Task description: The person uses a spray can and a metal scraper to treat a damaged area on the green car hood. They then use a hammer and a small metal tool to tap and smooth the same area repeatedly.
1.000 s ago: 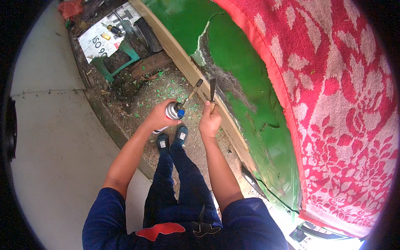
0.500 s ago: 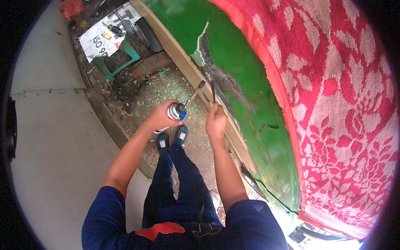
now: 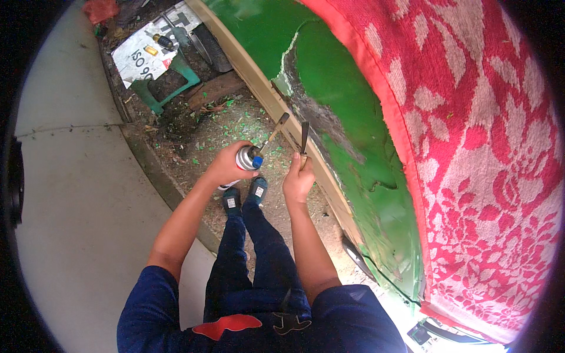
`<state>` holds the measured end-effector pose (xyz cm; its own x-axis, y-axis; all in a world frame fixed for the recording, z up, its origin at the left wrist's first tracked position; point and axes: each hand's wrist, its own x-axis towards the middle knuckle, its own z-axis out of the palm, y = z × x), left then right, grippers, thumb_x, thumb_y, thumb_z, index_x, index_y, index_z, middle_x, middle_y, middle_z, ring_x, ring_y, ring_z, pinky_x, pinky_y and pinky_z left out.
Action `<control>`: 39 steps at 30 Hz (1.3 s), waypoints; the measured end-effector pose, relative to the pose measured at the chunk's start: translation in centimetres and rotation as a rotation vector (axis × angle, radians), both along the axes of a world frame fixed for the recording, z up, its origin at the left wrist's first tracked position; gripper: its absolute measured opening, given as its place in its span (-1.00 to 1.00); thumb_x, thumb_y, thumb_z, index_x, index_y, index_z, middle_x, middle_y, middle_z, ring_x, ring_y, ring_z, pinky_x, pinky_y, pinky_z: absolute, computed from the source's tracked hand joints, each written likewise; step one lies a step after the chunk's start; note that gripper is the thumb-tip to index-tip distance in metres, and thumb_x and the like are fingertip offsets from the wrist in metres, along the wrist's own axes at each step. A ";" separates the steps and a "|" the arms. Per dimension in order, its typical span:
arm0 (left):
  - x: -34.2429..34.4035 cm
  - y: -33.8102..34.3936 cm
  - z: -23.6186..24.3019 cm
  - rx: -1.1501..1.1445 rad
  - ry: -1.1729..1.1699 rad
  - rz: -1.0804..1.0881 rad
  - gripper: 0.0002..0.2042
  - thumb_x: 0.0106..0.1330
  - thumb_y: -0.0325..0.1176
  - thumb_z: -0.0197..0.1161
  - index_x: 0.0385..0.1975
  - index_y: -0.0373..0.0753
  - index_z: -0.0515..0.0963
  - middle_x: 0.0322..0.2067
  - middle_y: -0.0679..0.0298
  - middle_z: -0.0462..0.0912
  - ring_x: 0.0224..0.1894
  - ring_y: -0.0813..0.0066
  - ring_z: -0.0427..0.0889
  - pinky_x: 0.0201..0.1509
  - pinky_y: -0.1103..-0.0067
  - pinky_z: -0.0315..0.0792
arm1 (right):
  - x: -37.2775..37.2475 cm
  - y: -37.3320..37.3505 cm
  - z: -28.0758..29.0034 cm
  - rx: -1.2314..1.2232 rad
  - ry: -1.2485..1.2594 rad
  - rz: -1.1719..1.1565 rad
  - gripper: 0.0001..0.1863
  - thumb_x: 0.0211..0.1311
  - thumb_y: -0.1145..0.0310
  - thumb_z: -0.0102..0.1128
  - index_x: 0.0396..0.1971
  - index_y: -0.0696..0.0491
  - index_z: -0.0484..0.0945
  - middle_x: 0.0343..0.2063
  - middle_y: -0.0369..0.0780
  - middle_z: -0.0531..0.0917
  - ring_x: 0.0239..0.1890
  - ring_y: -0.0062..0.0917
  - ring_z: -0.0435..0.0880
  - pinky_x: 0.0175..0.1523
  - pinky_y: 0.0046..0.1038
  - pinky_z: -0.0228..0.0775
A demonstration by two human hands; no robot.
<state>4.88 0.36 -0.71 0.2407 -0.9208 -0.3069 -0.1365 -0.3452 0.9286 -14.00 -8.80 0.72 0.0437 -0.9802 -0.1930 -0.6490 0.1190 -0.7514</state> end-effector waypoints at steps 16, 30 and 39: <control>0.1 0.0 -0.8 -0.005 0.012 0.001 -0.27 -0.24 -0.25 0.62 0.05 -0.28 0.47 -0.14 0.09 0.65 -0.09 0.31 0.66 0.05 0.44 0.50 | 0.3 -0.7 -0.9 -0.121 0.039 0.048 -0.64 0.41 0.15 0.12 -0.36 0.20 0.51 -0.64 -0.07 0.53 -0.60 -0.26 0.51 -0.42 -0.25 0.32; 0.2 0.5 -0.4 0.004 -0.029 -0.018 -0.28 -0.23 -0.19 0.60 0.02 -0.30 0.50 -0.17 0.04 0.68 -0.11 0.19 0.69 0.01 0.41 0.53 | 0.4 -1.2 -1.9 0.287 -0.710 -0.060 -0.62 0.47 0.12 0.05 -0.38 0.17 0.45 -0.69 -0.33 0.43 -0.66 -0.63 0.38 -0.56 -0.52 0.17; 0.0 1.8 0.4 -0.068 -0.069 0.017 -0.29 -0.22 -0.18 0.59 0.02 -0.30 0.51 -0.17 0.02 0.67 -0.11 0.15 0.69 0.02 0.39 0.52 | 0.5 -0.5 -0.5 -0.065 -0.047 0.071 -0.64 0.44 0.17 0.09 -0.37 0.21 0.50 -0.65 -0.10 0.53 -0.59 -0.31 0.53 -0.41 -0.25 0.35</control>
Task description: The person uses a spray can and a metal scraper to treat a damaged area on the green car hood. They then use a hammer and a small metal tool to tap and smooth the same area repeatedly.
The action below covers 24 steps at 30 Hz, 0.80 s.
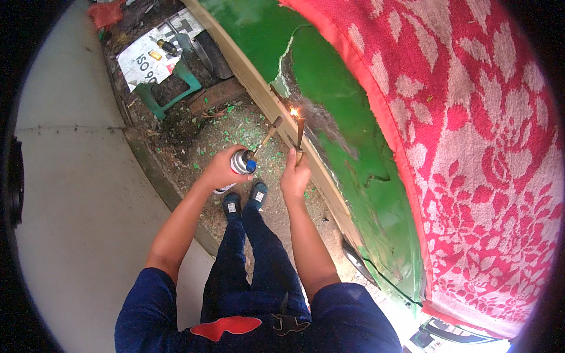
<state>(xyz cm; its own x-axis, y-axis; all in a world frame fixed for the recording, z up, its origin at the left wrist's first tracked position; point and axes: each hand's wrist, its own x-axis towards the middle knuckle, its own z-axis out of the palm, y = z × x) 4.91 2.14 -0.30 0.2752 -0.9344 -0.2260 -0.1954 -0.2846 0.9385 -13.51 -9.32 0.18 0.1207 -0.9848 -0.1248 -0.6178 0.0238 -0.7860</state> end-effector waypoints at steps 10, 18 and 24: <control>-0.2 -0.8 0.0 0.022 0.040 -0.036 -0.28 -0.22 -0.20 0.60 0.03 -0.31 0.49 -0.14 0.06 0.67 -0.11 0.23 0.68 0.04 0.41 0.51 | -0.9 -0.8 1.2 -0.027 0.031 0.037 -0.63 0.44 0.15 0.09 -0.36 0.22 0.52 -0.70 -0.18 0.49 -0.64 -0.51 0.46 -0.46 -0.35 0.31; -0.8 -2.9 -0.7 0.023 0.066 -0.067 -0.28 -0.22 -0.22 0.61 0.02 -0.33 0.49 -0.15 0.08 0.67 -0.11 0.29 0.67 0.05 0.43 0.51 | -1.4 -1.5 1.2 0.026 0.034 0.054 -0.62 0.45 0.15 0.09 -0.44 0.18 0.46 -0.70 -0.35 0.41 -0.65 -0.69 0.32 -0.54 -0.52 0.19; -0.6 -2.4 -1.2 0.008 0.020 -0.031 -0.28 -0.24 -0.22 0.61 0.02 -0.32 0.49 -0.15 0.09 0.67 -0.09 0.28 0.67 0.06 0.43 0.50 | -2.0 -1.1 1.5 0.043 -0.046 0.038 -0.62 0.46 0.20 0.08 -0.49 0.18 0.43 -0.72 -0.35 0.38 -0.65 -0.71 0.31 -0.55 -0.53 0.16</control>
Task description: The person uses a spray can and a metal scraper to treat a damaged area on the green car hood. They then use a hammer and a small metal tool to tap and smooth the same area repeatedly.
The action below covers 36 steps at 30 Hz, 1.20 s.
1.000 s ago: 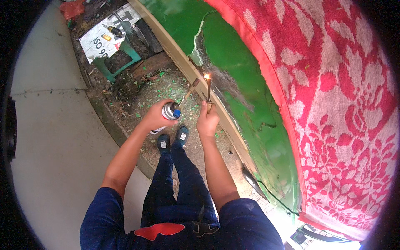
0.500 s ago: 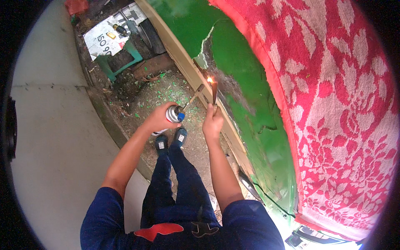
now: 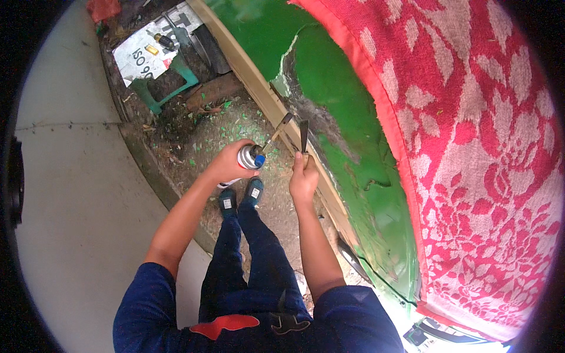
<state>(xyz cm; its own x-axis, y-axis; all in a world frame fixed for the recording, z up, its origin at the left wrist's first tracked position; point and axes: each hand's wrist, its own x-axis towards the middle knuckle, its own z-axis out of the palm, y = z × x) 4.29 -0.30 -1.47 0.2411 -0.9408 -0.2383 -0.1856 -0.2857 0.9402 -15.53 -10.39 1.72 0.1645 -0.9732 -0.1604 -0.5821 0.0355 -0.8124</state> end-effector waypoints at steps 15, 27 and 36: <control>1.8 2.9 0.7 0.048 0.090 0.065 -0.28 -0.23 -0.18 0.60 0.03 -0.25 0.51 -0.16 0.07 0.67 -0.10 0.18 0.68 0.03 0.40 0.51 | 2.1 0.7 1.3 -0.075 0.182 -0.017 -0.62 0.43 0.16 0.08 -0.32 0.25 0.52 -0.60 0.07 0.57 -0.55 -0.09 0.58 -0.38 -0.18 0.38; 1.3 3.8 0.4 0.000 0.079 0.079 -0.30 -0.23 -0.22 0.60 0.02 -0.27 0.51 -0.16 0.05 0.66 -0.10 0.19 0.68 0.03 0.40 0.51 | 2.7 1.2 1.3 -0.124 0.184 -0.031 -0.63 0.42 0.18 0.09 -0.23 0.26 0.54 -0.57 0.07 0.60 -0.51 -0.06 0.63 -0.37 -0.16 0.39; 1.0 4.4 0.4 0.001 0.062 0.063 -0.28 -0.22 -0.26 0.60 0.04 -0.28 0.48 -0.18 0.13 0.68 -0.13 0.36 0.68 0.01 0.45 0.51 | 2.7 1.1 3.6 -0.084 0.164 -0.024 -0.64 0.40 0.18 0.12 -0.29 0.26 0.53 -0.56 0.13 0.58 -0.46 0.05 0.59 -0.32 -0.13 0.41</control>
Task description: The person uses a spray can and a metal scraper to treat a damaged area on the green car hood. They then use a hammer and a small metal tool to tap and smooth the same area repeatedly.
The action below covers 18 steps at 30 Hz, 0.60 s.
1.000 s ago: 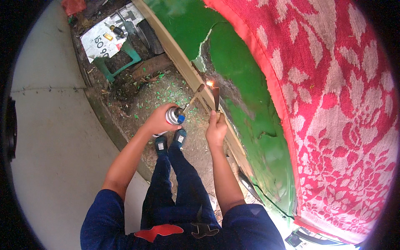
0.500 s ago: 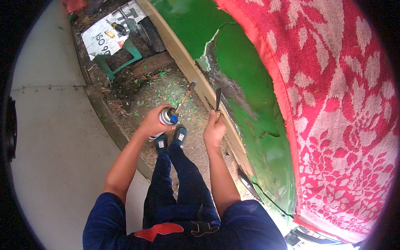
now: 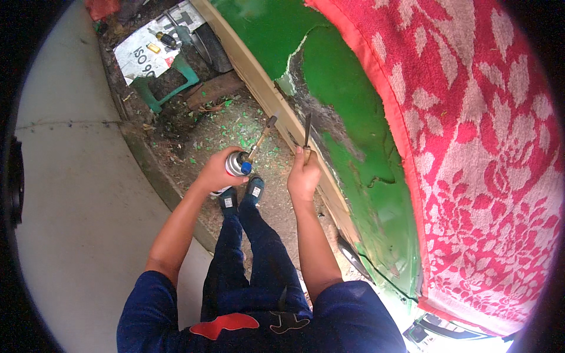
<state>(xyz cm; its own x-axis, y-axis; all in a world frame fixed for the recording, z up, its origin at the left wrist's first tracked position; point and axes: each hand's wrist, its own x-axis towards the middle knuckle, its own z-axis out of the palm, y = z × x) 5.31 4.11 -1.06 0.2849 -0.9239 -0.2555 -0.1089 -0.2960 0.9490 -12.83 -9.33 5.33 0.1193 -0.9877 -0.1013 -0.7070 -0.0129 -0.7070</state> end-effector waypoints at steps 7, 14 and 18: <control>0.3 -0.9 1.8 0.060 0.020 -0.019 -0.28 -0.21 -0.19 0.60 0.05 -0.26 0.49 -0.13 0.05 0.66 -0.08 0.19 0.68 0.03 0.40 0.52 | 1.0 -0.9 1.3 -0.073 0.035 0.018 -0.64 0.38 0.21 0.15 -0.33 0.28 0.55 -0.53 0.14 0.60 -0.47 0.04 0.60 -0.32 -0.14 0.42; 1.4 -0.1 2.5 0.000 -0.012 -0.004 -0.29 -0.21 -0.18 0.61 0.03 -0.26 0.49 -0.16 0.05 0.66 -0.10 0.17 0.68 0.03 0.40 0.51 | 2.3 -2.0 1.9 -0.101 0.112 0.085 -0.62 0.36 0.19 0.16 -0.35 0.29 0.55 -0.53 0.15 0.60 -0.45 0.03 0.63 -0.30 -0.13 0.43; 2.3 1.0 2.9 -0.003 -0.017 0.030 -0.28 -0.22 -0.18 0.61 0.03 -0.26 0.49 -0.15 0.05 0.65 -0.09 0.17 0.67 0.04 0.40 0.51 | 0.4 -1.2 2.8 -0.025 0.154 0.022 -0.57 0.36 0.15 0.15 -0.35 0.31 0.55 -0.48 0.19 0.61 -0.38 0.13 0.62 -0.25 -0.08 0.44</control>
<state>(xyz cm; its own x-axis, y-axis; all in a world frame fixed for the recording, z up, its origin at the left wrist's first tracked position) 7.60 5.08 1.82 0.3164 -0.9156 -0.2481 -0.1160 -0.2969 0.9478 -12.43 -10.49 8.12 0.1257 -0.9874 -0.0958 -0.8062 -0.0454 -0.5899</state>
